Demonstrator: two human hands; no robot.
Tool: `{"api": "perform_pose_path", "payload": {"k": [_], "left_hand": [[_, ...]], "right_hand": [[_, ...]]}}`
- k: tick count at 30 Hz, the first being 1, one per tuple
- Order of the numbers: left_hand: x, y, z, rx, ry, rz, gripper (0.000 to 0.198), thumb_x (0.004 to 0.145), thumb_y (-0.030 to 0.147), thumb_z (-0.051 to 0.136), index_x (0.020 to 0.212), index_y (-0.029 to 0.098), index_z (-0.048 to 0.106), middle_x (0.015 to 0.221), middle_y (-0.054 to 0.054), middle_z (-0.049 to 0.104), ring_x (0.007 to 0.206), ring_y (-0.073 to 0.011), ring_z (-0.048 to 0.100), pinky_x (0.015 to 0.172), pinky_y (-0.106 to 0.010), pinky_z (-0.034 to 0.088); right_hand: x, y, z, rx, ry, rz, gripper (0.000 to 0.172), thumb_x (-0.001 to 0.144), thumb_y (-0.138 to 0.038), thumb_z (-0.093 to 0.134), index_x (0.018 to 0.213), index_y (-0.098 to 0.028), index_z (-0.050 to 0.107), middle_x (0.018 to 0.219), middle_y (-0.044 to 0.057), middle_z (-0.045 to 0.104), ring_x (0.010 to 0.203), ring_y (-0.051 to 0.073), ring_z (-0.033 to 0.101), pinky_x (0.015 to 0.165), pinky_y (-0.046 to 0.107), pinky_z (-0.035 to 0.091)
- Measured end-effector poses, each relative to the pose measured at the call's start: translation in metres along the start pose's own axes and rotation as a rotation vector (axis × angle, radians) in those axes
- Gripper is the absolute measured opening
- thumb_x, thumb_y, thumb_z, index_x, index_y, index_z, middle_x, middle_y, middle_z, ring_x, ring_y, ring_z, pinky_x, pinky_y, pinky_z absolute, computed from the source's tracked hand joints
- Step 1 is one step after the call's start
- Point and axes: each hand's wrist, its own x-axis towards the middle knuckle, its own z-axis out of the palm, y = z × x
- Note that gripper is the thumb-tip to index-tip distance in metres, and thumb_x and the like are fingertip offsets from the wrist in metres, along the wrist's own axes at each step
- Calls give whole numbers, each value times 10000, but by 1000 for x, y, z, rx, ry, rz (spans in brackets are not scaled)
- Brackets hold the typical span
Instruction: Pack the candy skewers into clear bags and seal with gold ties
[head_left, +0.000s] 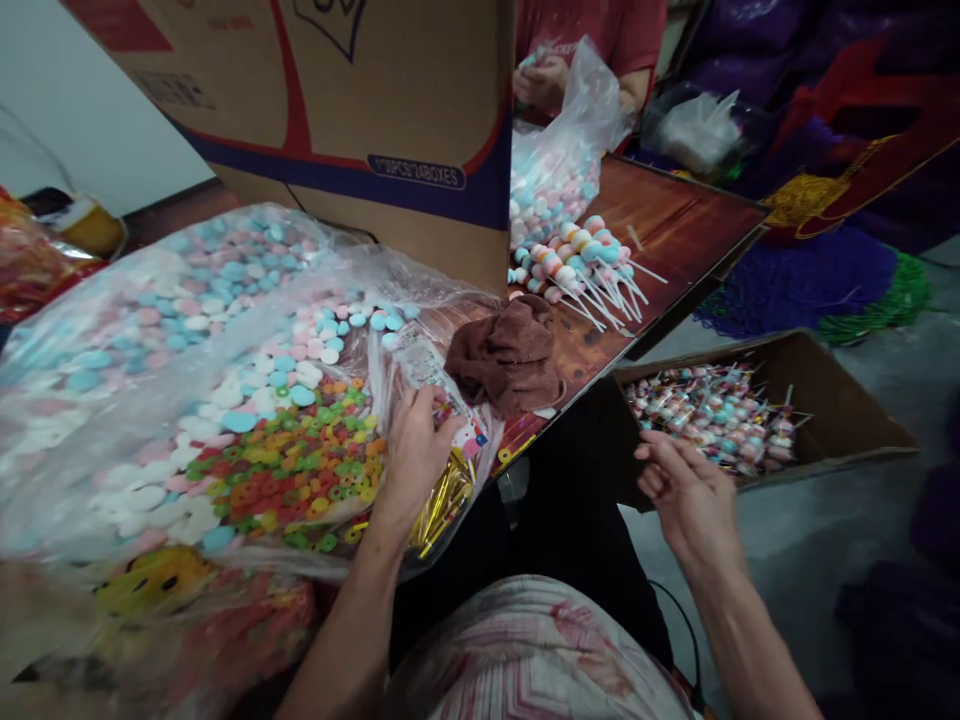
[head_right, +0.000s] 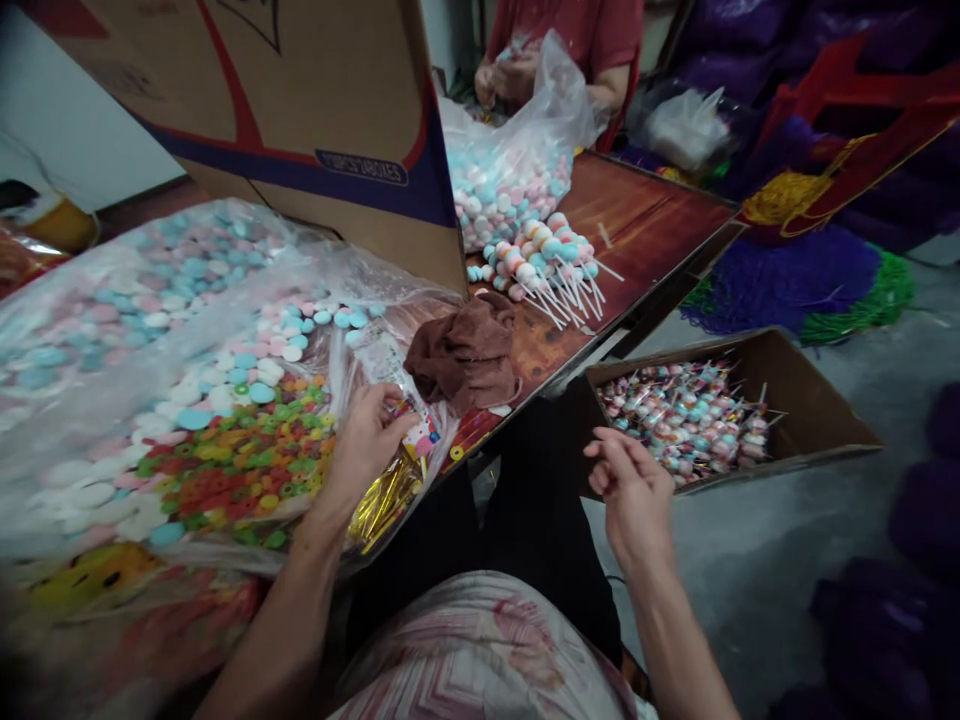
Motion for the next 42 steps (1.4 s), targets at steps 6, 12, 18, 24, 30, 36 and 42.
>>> {"api": "perform_pose_path", "payload": {"k": [6, 12, 18, 24, 30, 36, 42], "left_hand": [[9, -21, 3, -69, -55, -120, 123, 761, 297, 653, 694, 195, 667, 584, 36, 577, 568, -128, 510, 602, -260, 385], [1, -4, -2, -343, 74, -130, 162, 751, 346, 691, 756, 184, 697, 669, 9, 636, 605, -130, 533, 598, -249, 417], [-16, 32, -4, -486, -18, -67, 140, 785, 322, 675, 782, 183, 689, 713, 3, 640, 627, -129, 552, 605, -242, 437], [3, 33, 7, -305, 44, 9, 245, 902, 371, 534, 1001, 190, 668, 856, -47, 658, 750, -169, 599, 700, -276, 446], [35, 31, 26, 234, -111, 27, 255, 913, 345, 540, 1108, 225, 654, 860, -101, 688, 764, -247, 637, 652, -307, 375], [42, 27, 38, 277, -26, -12, 381, 979, 422, 379, 770, 208, 616, 628, -47, 594, 575, -189, 529, 579, -294, 248], [40, 24, 36, 61, 15, 9, 344, 974, 363, 370, 706, 210, 523, 584, 15, 467, 546, -146, 413, 581, -288, 235]], "right_hand": [[-36, 18, 51, -307, -201, -247, 209, 834, -344, 661, 960, -178, 684, 679, -5, 623, 538, 94, 475, 498, 228, 360], [-51, 13, 90, -508, -432, -378, 224, 883, -373, 600, 1000, -200, 681, 829, 26, 674, 670, 139, 566, 643, 268, 467], [-43, 3, 125, -240, -524, -144, 219, 770, -380, 716, 837, -172, 696, 706, 0, 640, 606, 115, 521, 576, 239, 434], [-28, -8, 108, -1, -300, -167, 237, 724, -360, 775, 713, -168, 637, 612, -53, 495, 493, 42, 334, 433, 182, 237], [-20, -16, 92, 70, -195, -192, 297, 710, -386, 797, 674, -167, 600, 616, -63, 418, 490, 35, 297, 428, 178, 235], [-25, -7, 92, 101, -187, -131, 325, 689, -411, 811, 677, -161, 603, 621, -61, 426, 484, 31, 281, 424, 179, 225], [-25, -5, 97, 53, -220, -150, 320, 715, -429, 783, 687, -162, 608, 622, -56, 430, 482, 40, 270, 427, 194, 230]]}}
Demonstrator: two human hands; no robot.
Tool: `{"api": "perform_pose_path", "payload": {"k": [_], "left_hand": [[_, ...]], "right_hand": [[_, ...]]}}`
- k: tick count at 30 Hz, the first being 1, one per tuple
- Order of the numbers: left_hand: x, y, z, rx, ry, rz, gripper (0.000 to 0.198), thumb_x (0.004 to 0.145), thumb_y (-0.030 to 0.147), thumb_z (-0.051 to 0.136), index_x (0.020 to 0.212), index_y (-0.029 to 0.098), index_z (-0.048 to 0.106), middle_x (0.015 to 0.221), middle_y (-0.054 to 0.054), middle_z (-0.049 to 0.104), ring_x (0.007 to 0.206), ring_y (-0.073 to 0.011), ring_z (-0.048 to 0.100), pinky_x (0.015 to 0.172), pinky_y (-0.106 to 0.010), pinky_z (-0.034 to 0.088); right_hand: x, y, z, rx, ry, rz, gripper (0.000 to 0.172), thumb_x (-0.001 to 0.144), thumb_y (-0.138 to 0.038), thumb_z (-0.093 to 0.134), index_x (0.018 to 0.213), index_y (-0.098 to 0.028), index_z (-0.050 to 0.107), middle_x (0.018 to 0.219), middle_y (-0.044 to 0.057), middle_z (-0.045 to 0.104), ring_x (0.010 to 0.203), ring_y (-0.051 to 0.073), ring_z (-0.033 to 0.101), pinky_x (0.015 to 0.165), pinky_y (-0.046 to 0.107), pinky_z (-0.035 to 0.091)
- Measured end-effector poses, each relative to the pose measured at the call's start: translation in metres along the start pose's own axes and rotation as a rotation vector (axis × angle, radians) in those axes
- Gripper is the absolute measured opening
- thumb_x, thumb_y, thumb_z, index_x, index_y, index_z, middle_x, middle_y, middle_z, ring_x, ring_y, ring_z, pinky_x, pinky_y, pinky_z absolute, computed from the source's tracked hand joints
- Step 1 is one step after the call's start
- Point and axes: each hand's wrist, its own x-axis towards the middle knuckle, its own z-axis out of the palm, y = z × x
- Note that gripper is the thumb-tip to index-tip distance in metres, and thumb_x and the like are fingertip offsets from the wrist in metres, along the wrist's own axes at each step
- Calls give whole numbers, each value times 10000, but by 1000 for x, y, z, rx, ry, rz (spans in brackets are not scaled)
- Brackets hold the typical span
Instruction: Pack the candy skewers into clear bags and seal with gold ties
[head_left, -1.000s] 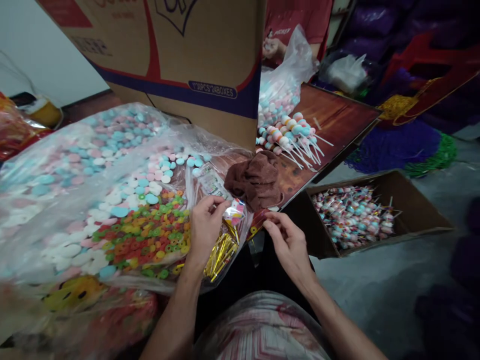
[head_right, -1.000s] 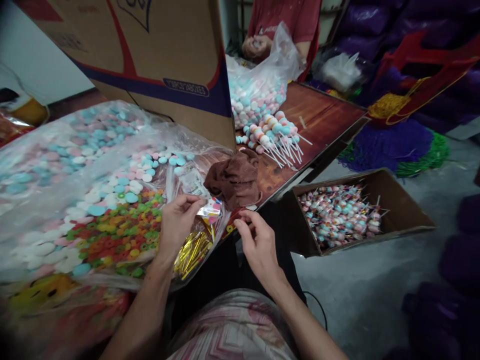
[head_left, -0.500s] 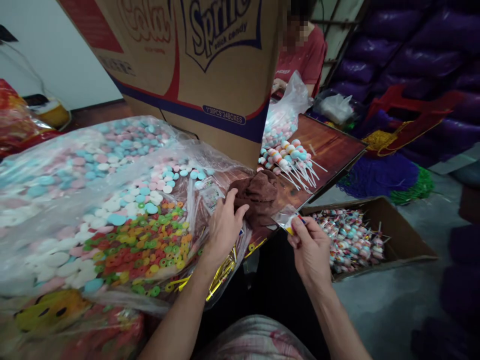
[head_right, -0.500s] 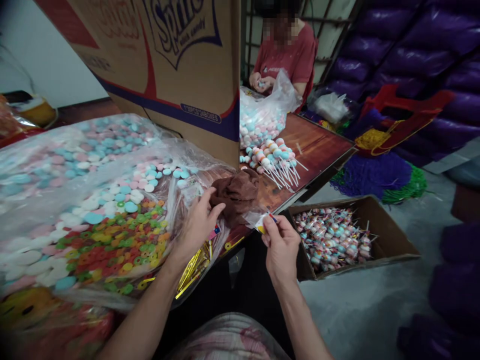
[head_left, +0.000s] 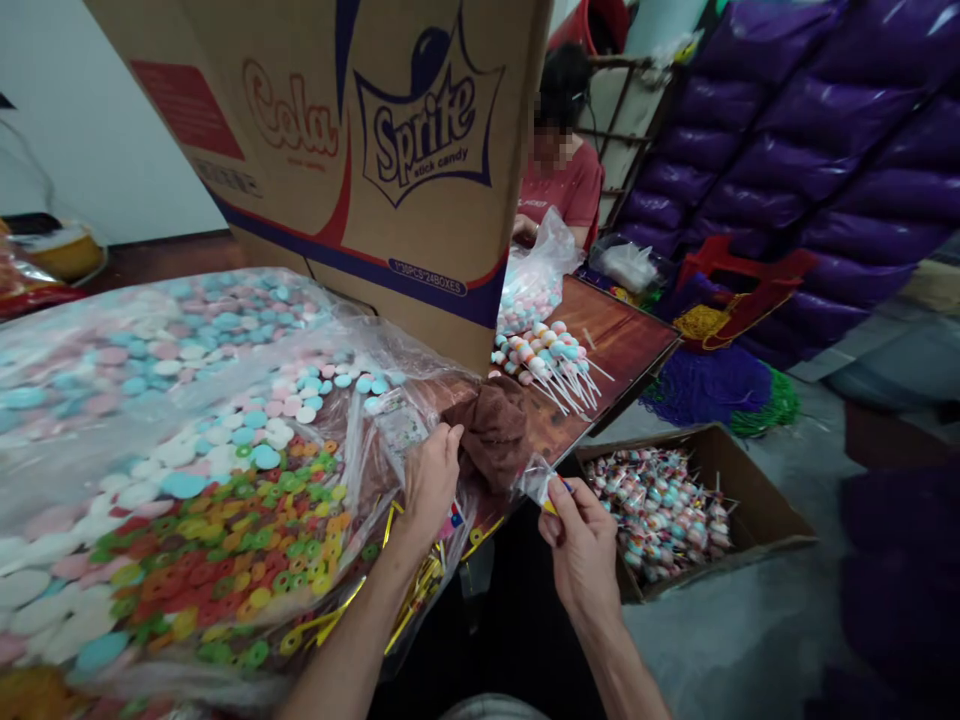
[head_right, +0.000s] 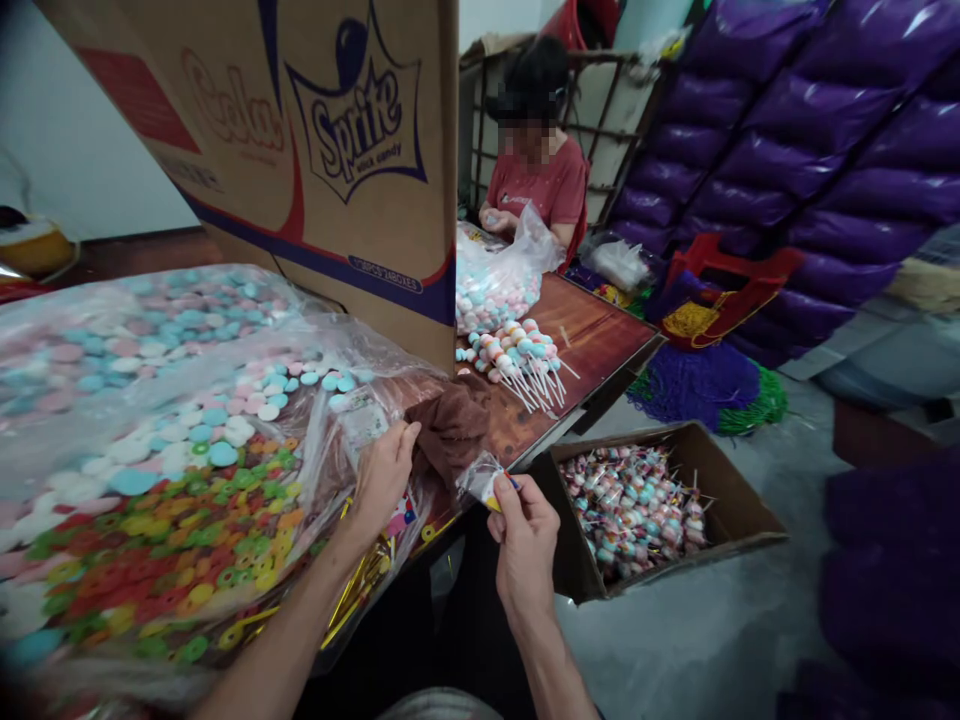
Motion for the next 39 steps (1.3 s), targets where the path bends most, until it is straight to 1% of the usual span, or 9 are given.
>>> {"api": "perform_pose_path", "payload": {"k": [9, 12, 14, 17, 20, 24, 26, 32, 39], "left_hand": [[-21, -3, -11, -349, -40, 90, 228, 872, 231, 466, 1039, 211, 619, 853, -34, 644, 772, -188, 598, 732, -300, 428], [-36, 5, -23, -476, -138, -28, 353, 847, 334, 568, 1180, 245, 646, 670, 13, 603, 571, -164, 530, 603, -280, 399], [-46, 13, -27, -627, -244, -114, 327, 861, 473, 554, 961, 219, 735, 525, 16, 529, 492, -150, 477, 537, -269, 359], [-54, 25, -23, -906, -363, -174, 503, 814, 633, 554, 784, 172, 753, 627, -50, 622, 581, -148, 525, 555, -255, 382], [-49, 32, -18, -1225, -297, -369, 501, 762, 651, 624, 880, 184, 760, 738, -56, 661, 666, -134, 545, 596, -230, 411], [-35, 33, -21, -1537, -204, -512, 256, 699, 407, 798, 844, 199, 759, 784, -20, 658, 714, -96, 558, 649, -190, 436], [-33, 33, -23, -1544, -173, -526, 201, 650, 301, 839, 789, 178, 760, 757, -13, 654, 699, -83, 559, 644, -175, 440], [-35, 36, -15, -1555, 4, -619, 240, 523, 236, 895, 658, 146, 719, 703, 3, 661, 643, -62, 566, 617, -156, 454], [-30, 28, -22, -1585, -73, -689, 247, 664, 352, 830, 784, 180, 701, 761, 5, 689, 655, -88, 609, 640, -214, 496]], "right_hand": [[14, -13, 20, 43, -12, -54, 312, 697, -420, 791, 713, -164, 614, 636, -49, 440, 501, 44, 275, 432, 191, 226], [20, -19, 29, 36, -30, -86, 304, 706, -419, 782, 731, -168, 613, 639, -48, 449, 498, 44, 279, 436, 192, 224], [23, -21, 37, 28, -40, -101, 302, 711, -425, 774, 736, -172, 612, 639, -47, 457, 495, 45, 278, 437, 194, 229], [22, -20, 47, 4, -76, -102, 299, 722, -435, 762, 730, -177, 612, 626, -48, 474, 485, 50, 290, 437, 198, 249], [19, -16, 49, -116, -144, -121, 292, 751, -444, 742, 730, -173, 633, 637, -31, 528, 519, 73, 375, 468, 208, 309], [18, -11, 39, -242, -185, -109, 309, 786, -454, 712, 714, -167, 623, 648, -22, 542, 564, 91, 420, 507, 214, 338], [20, -10, 33, -290, -194, -118, 328, 797, -463, 697, 688, -169, 600, 629, -29, 512, 564, 93, 406, 511, 214, 335], [21, -8, 28, -383, -242, -160, 397, 853, -493, 612, 627, -185, 503, 606, -38, 420, 573, 99, 343, 516, 222, 310], [29, -15, 26, -439, -315, -177, 409, 874, -480, 578, 613, -194, 449, 611, -41, 367, 585, 102, 312, 535, 233, 281]]}}
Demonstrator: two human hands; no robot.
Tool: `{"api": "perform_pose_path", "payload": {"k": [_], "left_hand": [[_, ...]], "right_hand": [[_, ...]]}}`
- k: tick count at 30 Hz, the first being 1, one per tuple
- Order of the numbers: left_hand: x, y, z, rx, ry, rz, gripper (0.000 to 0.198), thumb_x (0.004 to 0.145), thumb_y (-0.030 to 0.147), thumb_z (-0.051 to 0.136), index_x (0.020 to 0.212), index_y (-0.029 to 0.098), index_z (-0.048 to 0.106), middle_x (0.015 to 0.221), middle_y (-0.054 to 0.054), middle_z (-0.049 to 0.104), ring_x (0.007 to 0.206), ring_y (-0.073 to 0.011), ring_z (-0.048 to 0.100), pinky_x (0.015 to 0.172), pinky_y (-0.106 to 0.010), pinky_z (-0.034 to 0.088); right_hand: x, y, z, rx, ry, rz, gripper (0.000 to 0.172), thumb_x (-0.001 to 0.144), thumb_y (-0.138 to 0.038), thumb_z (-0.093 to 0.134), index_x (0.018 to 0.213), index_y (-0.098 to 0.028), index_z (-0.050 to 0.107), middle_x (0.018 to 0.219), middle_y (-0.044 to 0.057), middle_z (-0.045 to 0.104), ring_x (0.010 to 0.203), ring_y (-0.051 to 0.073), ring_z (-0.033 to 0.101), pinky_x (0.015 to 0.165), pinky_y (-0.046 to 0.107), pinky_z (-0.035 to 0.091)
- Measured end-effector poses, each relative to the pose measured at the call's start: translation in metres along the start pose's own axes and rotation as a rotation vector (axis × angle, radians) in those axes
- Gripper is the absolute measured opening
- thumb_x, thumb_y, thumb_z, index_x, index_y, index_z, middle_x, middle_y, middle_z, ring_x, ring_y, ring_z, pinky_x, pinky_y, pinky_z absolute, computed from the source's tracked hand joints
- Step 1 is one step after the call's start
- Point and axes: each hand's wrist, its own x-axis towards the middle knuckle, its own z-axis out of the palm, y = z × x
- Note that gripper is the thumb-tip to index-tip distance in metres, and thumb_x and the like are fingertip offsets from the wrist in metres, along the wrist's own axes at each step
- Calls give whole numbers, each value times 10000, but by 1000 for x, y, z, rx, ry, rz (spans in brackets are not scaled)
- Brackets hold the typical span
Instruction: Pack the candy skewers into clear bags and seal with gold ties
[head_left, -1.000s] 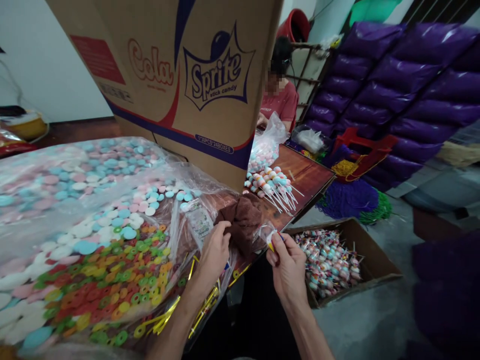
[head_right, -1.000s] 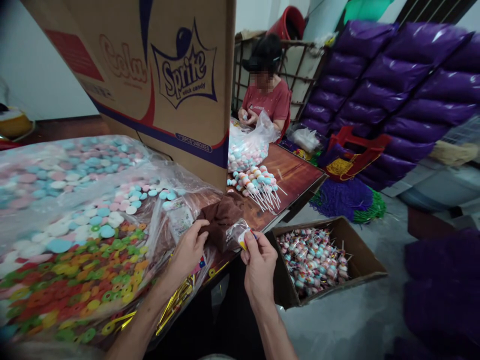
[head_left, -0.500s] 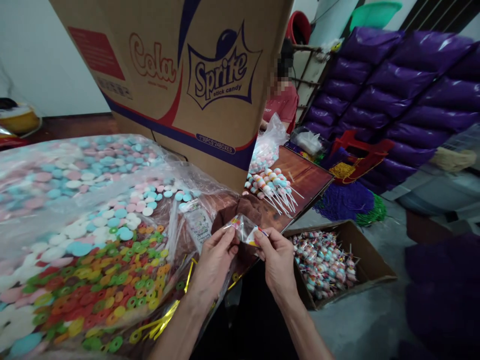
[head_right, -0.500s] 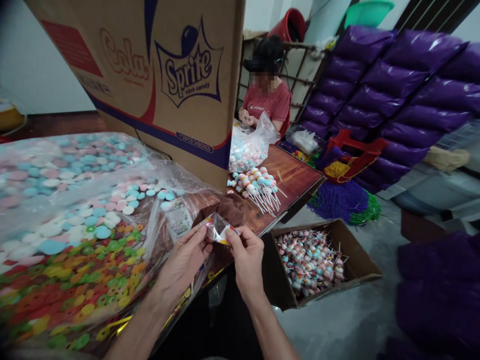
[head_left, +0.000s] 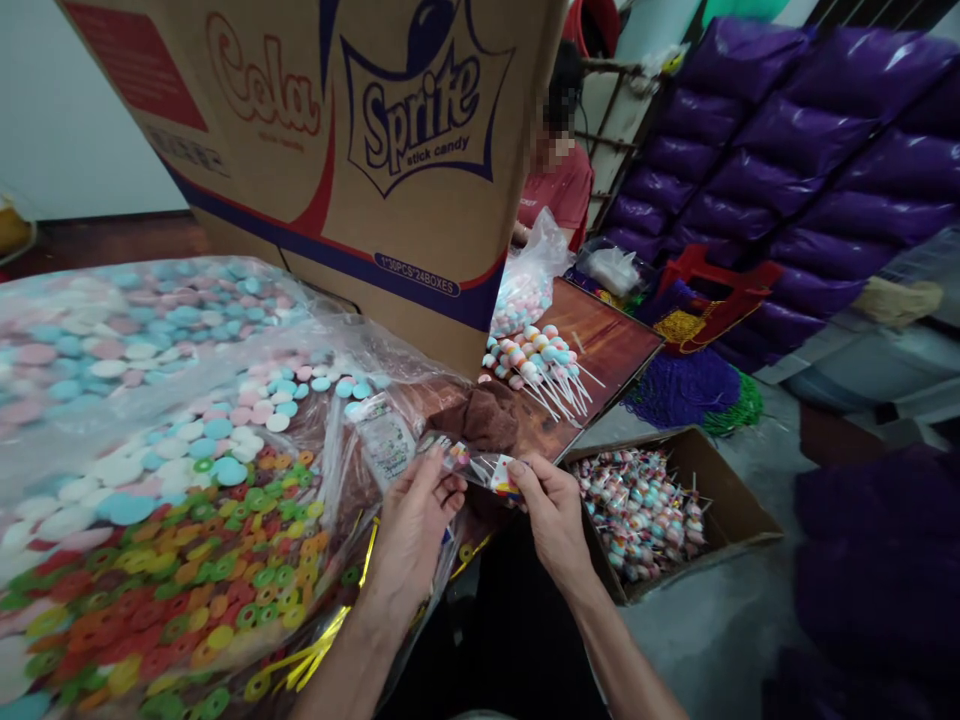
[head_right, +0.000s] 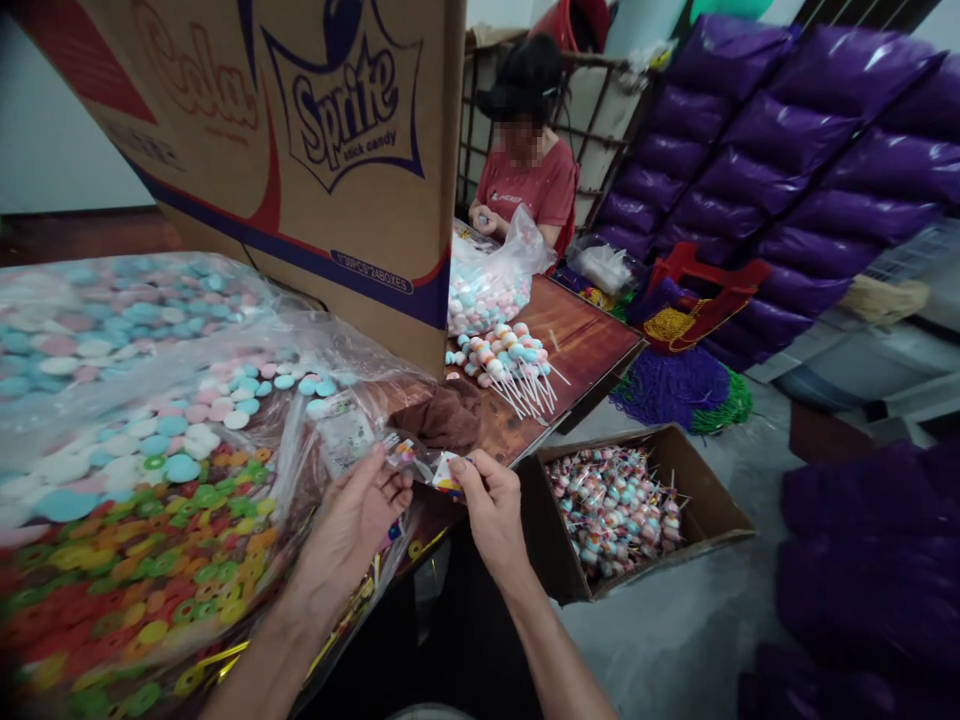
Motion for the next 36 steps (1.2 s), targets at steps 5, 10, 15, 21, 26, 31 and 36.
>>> {"api": "perform_pose_path", "payload": {"k": [5, 10, 15, 21, 26, 31, 36], "left_hand": [[4, 5, -2, -32, 136, 180, 258, 591, 230, 873, 712, 159, 656, 733, 41, 645, 656, -52, 578, 627, -159, 483], [9, 5, 2, -59, 203, 300, 278, 618, 278, 861, 729, 158, 636, 778, 40, 643, 694, -61, 590, 626, -165, 488], [16, 8, -5, -150, 218, 275, 288, 638, 287, 854, 742, 164, 616, 762, 38, 668, 688, -79, 617, 666, -211, 502], [19, 7, -9, -232, 226, 188, 260, 660, 268, 844, 762, 158, 632, 723, 22, 685, 643, -89, 626, 647, -223, 483], [22, 8, -12, -258, 262, 105, 174, 741, 251, 789, 777, 157, 647, 694, 16, 676, 620, -97, 627, 636, -229, 474], [23, 10, -14, -260, 297, 90, 132, 816, 257, 722, 772, 161, 644, 693, 14, 661, 623, -99, 621, 641, -234, 466], [26, 13, -16, -264, 356, 63, 136, 858, 269, 674, 778, 164, 643, 688, 5, 638, 626, -97, 607, 650, -232, 457]], "right_hand": [[4, -4, -2, -76, -56, -39, 408, 890, -435, 557, 585, -196, 431, 585, -47, 338, 561, 98, 295, 530, 242, 263], [20, -9, -1, -219, -124, -83, 433, 929, -443, 493, 577, -200, 427, 568, -42, 380, 552, 102, 357, 536, 239, 294], [79, -28, -33, -824, 183, -361, 322, 925, -410, 499, 713, -193, 606, 690, 22, 572, 658, 154, 474, 655, 282, 355], [142, -27, -65, -1524, 257, -240, 255, 891, -301, 515, 909, -127, 700, 908, 174, 688, 814, 271, 567, 716, 372, 326], [144, -1, -66, -1427, 252, -236, 292, 910, -272, 443, 861, -149, 703, 858, 129, 698, 738, 225, 577, 658, 331, 304], [129, 9, -75, -1025, 453, -340, 238, 861, -223, 451, 767, -164, 662, 777, 87, 655, 716, 203, 558, 674, 314, 369], [60, -5, -75, -577, 458, -349, 162, 861, -307, 588, 826, -175, 677, 717, 11, 625, 653, 160, 543, 649, 285, 419]]}}
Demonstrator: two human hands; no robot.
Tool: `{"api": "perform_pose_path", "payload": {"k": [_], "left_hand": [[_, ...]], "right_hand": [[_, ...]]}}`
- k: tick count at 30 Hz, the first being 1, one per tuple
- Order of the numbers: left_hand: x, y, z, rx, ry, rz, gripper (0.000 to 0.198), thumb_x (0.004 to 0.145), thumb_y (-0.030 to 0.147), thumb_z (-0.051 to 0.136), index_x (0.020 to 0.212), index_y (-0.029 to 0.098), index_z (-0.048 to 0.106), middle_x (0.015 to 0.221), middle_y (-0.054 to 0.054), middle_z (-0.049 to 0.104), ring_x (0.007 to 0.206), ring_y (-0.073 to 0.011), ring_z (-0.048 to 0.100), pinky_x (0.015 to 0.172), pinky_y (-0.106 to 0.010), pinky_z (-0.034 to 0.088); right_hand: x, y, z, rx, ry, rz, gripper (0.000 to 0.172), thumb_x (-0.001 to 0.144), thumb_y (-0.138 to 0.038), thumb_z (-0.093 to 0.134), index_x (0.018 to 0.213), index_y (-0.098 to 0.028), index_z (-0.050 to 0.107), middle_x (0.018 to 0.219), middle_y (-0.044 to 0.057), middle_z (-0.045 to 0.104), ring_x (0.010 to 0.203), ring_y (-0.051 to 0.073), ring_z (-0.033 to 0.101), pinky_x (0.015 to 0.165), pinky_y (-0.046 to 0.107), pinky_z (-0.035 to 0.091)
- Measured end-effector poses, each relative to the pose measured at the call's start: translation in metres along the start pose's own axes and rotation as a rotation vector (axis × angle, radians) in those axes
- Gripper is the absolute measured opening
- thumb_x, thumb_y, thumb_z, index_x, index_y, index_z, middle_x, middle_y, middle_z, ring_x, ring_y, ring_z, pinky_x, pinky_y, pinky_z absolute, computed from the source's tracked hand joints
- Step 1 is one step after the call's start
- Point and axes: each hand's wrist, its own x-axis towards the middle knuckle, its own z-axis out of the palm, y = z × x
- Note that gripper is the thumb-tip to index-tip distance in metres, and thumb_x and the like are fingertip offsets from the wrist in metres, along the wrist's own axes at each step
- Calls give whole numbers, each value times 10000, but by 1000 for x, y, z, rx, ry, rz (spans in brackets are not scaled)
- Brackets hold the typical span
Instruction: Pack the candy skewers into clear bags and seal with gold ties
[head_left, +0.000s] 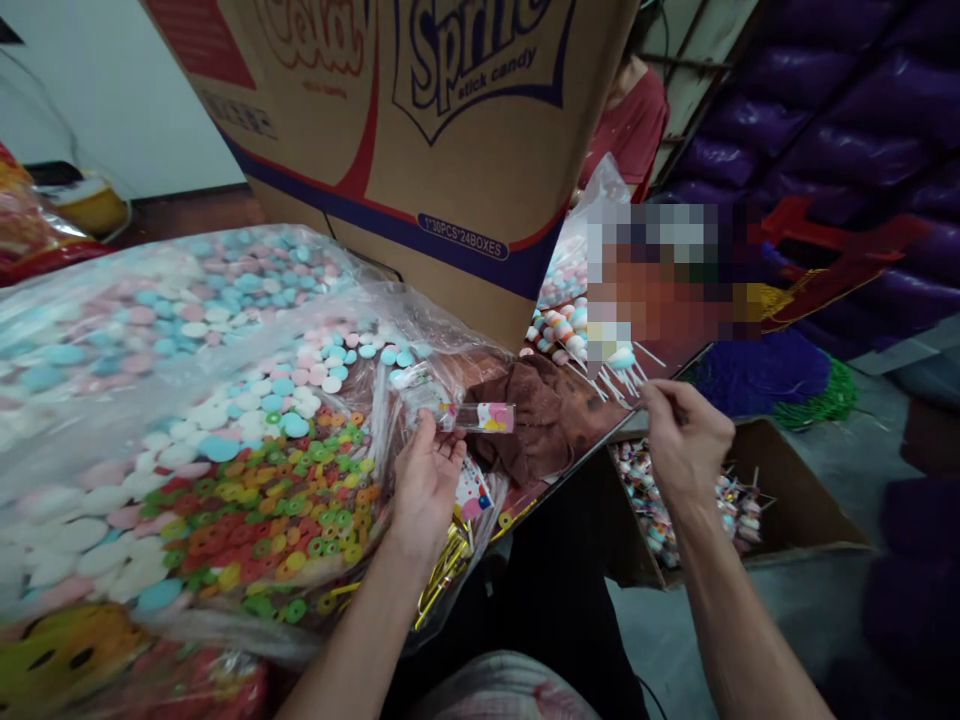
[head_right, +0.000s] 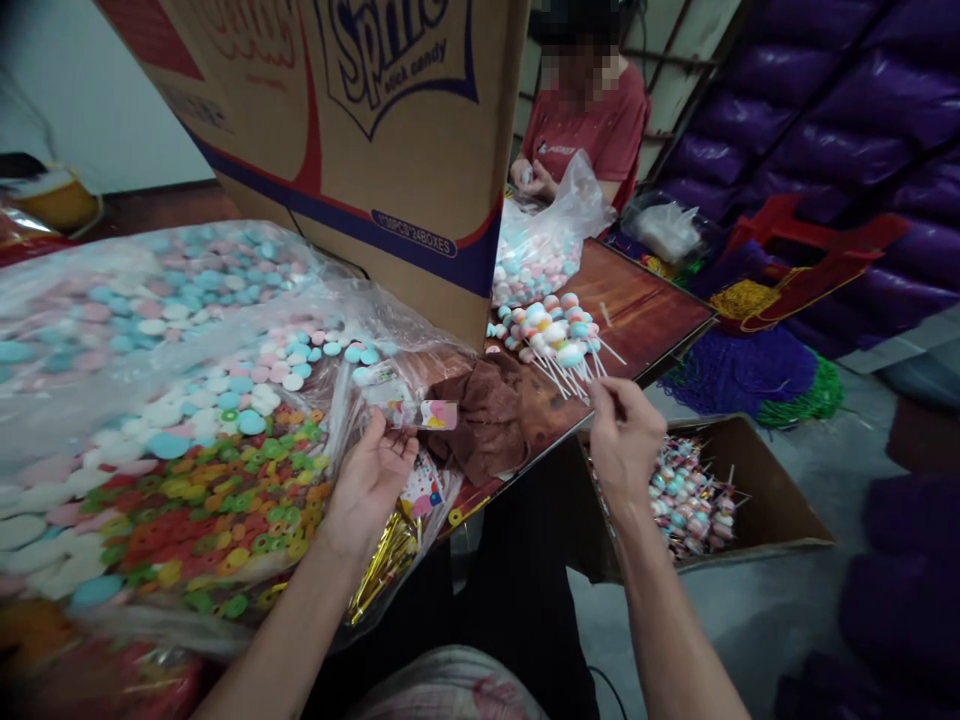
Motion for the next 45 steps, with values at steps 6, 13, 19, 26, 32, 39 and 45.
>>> {"api": "perform_pose_path", "payload": {"k": [6, 13, 19, 26, 32, 39, 45], "left_hand": [[0, 0, 1, 12, 34, -55, 179, 896, 274, 621, 755, 163, 620, 670, -4, 615, 616, -98, 596, 647, -228, 456], [-5, -1, 1, 29, 46, -94, 184, 914, 259, 590, 761, 160, 612, 666, -5, 627, 597, -100, 603, 629, -230, 463], [-2, -5, -8, 77, -73, -15, 172, 838, 292, 695, 750, 165, 618, 647, -9, 645, 630, -117, 636, 651, -241, 468], [-2, -9, -11, 145, -204, 204, 313, 647, 361, 842, 749, 159, 626, 709, 1, 685, 699, -123, 666, 771, -280, 488], [-2, -9, -11, 196, -237, 226, 298, 664, 343, 827, 762, 165, 608, 737, 8, 683, 662, -106, 653, 715, -256, 500], [-7, -13, -10, 205, -260, 259, 332, 687, 391, 804, 793, 187, 564, 715, 28, 654, 666, -113, 665, 694, -241, 503], [-10, -18, -12, 291, -277, 279, 379, 684, 441, 797, 802, 187, 540, 712, 15, 652, 687, -144, 690, 658, -236, 499]], "right_hand": [[-72, -26, -32, 207, -138, -48, 74, 884, -220, 622, 844, -199, 681, 769, 1, 636, 711, 147, 571, 679, 274, 435], [-83, -23, -42, 133, -163, -267, 118, 890, -113, 600, 889, -217, 656, 784, -4, 638, 718, 146, 590, 701, 288, 449], [-77, -18, -55, -31, -177, -395, 98, 890, -136, 621, 911, -218, 670, 829, 16, 671, 771, 166, 630, 751, 323, 457], [-70, -24, -63, -51, -228, -450, 105, 883, -146, 619, 894, -232, 676, 822, 10, 695, 780, 173, 648, 789, 337, 467], [-78, -24, -56, 148, -340, -198, 60, 901, -207, 602, 881, -237, 650, 821, 27, 658, 769, 191, 618, 702, 336, 467], [-81, -25, -49, 142, -348, -168, 67, 893, -196, 612, 865, -228, 664, 806, 20, 650, 759, 177, 607, 708, 321, 462], [-84, -27, -46, 164, -388, -121, 77, 890, -207, 615, 828, -216, 660, 787, 13, 651, 741, 166, 607, 691, 296, 467]]}}
